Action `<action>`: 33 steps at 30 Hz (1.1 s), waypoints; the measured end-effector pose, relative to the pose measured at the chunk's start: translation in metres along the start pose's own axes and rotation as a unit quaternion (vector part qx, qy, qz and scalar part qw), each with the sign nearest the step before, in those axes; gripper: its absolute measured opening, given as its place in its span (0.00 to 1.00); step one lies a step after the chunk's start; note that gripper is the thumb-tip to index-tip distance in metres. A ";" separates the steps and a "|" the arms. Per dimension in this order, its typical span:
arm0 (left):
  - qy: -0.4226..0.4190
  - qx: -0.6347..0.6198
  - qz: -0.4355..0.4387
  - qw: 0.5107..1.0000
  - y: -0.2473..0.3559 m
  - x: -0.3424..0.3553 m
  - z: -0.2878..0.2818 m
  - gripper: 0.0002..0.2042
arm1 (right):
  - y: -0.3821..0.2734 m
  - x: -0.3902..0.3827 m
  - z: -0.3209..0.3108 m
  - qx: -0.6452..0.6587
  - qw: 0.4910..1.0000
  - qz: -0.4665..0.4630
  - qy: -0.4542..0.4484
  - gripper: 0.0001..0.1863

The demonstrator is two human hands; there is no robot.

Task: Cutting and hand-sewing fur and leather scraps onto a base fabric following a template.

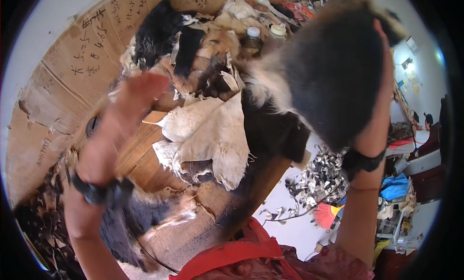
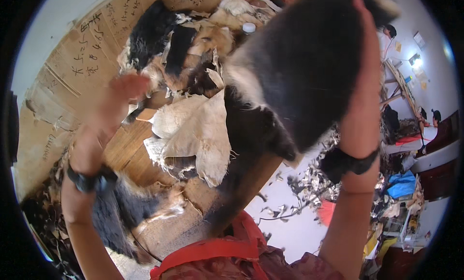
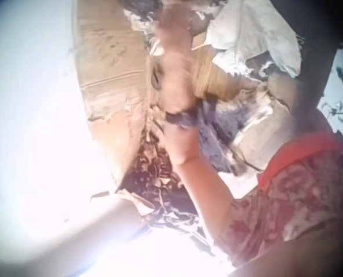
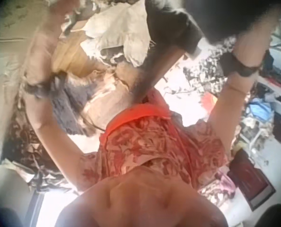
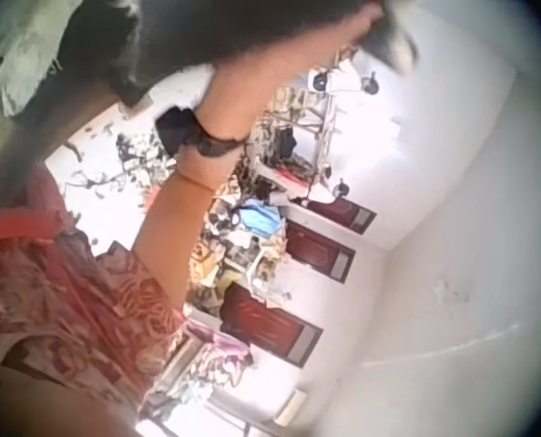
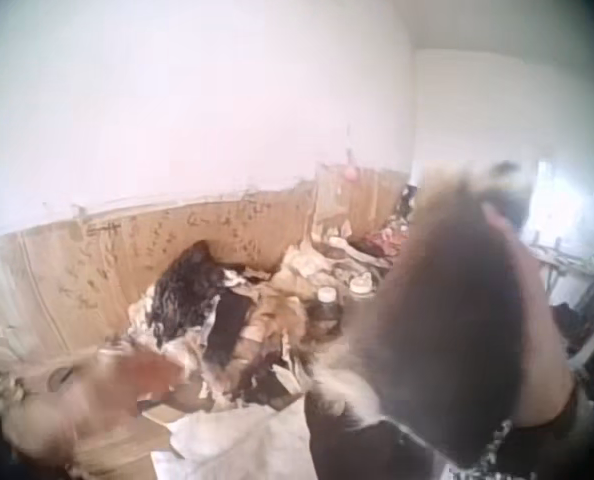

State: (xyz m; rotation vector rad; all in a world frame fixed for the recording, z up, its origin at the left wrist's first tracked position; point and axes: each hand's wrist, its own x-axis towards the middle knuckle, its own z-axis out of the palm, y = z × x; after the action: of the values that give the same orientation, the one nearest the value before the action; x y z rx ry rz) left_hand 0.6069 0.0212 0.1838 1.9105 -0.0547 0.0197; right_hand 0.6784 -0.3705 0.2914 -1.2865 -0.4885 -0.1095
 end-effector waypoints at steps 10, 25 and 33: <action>0.089 -0.417 -0.124 0.896 -0.016 -0.231 0.051 0.24 | 0.051 -0.058 0.178 0.070 0.972 0.163 -0.156 0.30; 0.424 0.108 -0.248 0.865 -0.134 -0.394 -0.008 0.11 | 0.262 -0.233 0.241 -0.082 0.850 0.430 -0.292 0.20; 0.305 0.294 -0.191 0.886 -0.172 -0.298 -0.040 0.11 | 0.225 -0.233 0.263 0.045 0.898 0.284 -0.334 0.05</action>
State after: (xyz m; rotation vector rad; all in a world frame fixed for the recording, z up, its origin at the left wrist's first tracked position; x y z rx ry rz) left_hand 0.3184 0.1250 0.0229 2.3982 0.8397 0.4101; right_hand 0.4723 -0.1022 0.0465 -1.3102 -0.6643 0.8656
